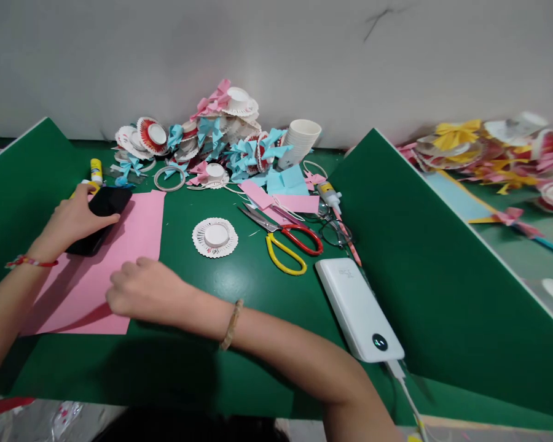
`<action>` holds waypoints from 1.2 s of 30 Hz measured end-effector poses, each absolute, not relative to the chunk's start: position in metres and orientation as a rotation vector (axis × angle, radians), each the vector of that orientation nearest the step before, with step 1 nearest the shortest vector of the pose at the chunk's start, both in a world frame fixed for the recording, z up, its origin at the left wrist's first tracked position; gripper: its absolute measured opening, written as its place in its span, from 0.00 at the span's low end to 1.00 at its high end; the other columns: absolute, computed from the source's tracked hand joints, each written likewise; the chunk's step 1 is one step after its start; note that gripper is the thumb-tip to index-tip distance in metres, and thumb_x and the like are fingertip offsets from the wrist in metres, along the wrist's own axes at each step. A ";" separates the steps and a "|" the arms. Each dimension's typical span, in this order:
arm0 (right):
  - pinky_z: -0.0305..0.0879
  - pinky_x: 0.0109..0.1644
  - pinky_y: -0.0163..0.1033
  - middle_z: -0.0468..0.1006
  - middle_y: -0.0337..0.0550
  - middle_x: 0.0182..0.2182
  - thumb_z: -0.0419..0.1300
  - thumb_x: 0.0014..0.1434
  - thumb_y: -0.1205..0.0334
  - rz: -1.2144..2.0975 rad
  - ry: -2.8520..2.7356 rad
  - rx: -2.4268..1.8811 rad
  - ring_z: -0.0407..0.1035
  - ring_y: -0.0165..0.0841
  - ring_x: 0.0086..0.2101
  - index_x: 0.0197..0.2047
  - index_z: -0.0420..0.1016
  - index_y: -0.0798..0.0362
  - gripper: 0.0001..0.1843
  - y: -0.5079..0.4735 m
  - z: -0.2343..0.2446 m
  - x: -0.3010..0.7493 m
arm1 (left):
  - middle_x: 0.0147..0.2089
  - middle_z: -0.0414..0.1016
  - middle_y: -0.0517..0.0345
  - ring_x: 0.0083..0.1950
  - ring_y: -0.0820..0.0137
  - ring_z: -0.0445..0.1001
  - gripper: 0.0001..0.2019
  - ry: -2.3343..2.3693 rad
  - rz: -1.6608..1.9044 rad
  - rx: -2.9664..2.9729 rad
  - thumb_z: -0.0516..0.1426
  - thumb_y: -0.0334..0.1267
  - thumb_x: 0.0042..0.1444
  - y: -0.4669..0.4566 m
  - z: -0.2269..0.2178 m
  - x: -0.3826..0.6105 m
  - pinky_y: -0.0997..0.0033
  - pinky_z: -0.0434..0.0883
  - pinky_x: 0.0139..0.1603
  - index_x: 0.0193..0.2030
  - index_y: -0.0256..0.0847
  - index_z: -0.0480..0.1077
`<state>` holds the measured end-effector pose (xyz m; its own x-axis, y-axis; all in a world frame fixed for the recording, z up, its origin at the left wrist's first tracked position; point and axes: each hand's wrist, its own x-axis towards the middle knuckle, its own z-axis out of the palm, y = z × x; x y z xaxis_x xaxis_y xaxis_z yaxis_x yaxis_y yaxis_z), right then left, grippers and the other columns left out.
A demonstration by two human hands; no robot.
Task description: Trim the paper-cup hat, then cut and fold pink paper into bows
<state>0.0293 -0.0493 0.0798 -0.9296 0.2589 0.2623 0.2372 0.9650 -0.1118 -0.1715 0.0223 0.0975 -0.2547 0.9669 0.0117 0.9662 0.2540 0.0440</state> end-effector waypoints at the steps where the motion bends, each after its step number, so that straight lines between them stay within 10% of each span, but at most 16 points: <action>1: 0.61 0.31 0.37 0.76 0.46 0.29 0.46 0.62 0.74 0.093 -2.783 -0.466 0.70 0.33 0.32 0.31 0.72 0.58 0.15 -0.041 0.092 0.035 | 0.54 0.68 0.38 0.54 0.44 0.69 0.37 2.487 0.062 1.900 0.56 0.53 0.48 0.022 0.102 -0.171 0.49 0.69 0.47 0.60 0.34 0.52; 9: 0.68 0.49 0.34 0.76 0.41 0.42 0.48 0.61 0.75 0.305 -1.983 -0.568 0.70 0.26 0.46 0.33 0.70 0.53 0.13 -0.002 0.147 0.087 | 0.53 0.69 0.34 0.53 0.44 0.70 0.33 2.471 -0.094 1.834 0.54 0.48 0.52 0.012 0.122 -0.162 0.51 0.69 0.45 0.61 0.31 0.51; 18: 0.71 0.35 0.33 0.78 0.39 0.28 0.52 0.51 0.80 0.430 -2.070 -0.669 0.73 0.28 0.32 0.26 0.71 0.53 0.14 -0.032 0.087 0.149 | 0.53 0.70 0.37 0.51 0.45 0.71 0.37 2.462 -0.075 1.909 0.57 0.52 0.45 0.012 0.082 -0.183 0.54 0.71 0.43 0.59 0.35 0.54; 27: 0.65 0.37 0.35 0.76 0.44 0.33 0.51 0.61 0.71 1.028 -2.541 -1.047 0.70 0.30 0.33 0.34 0.74 0.54 0.11 -0.073 0.066 0.172 | 0.55 0.67 0.34 0.54 0.44 0.69 0.37 2.505 -0.063 1.838 0.55 0.53 0.47 0.017 0.074 -0.181 0.53 0.70 0.44 0.60 0.35 0.52; 36: 0.65 0.37 0.34 0.77 0.43 0.31 0.52 0.61 0.69 0.926 -2.562 -1.043 0.72 0.31 0.33 0.32 0.74 0.53 0.11 -0.080 0.081 0.203 | 0.48 0.70 0.36 0.49 0.49 0.71 0.35 2.454 -0.049 1.976 0.52 0.54 0.51 0.013 0.075 -0.179 0.59 0.69 0.42 0.60 0.30 0.52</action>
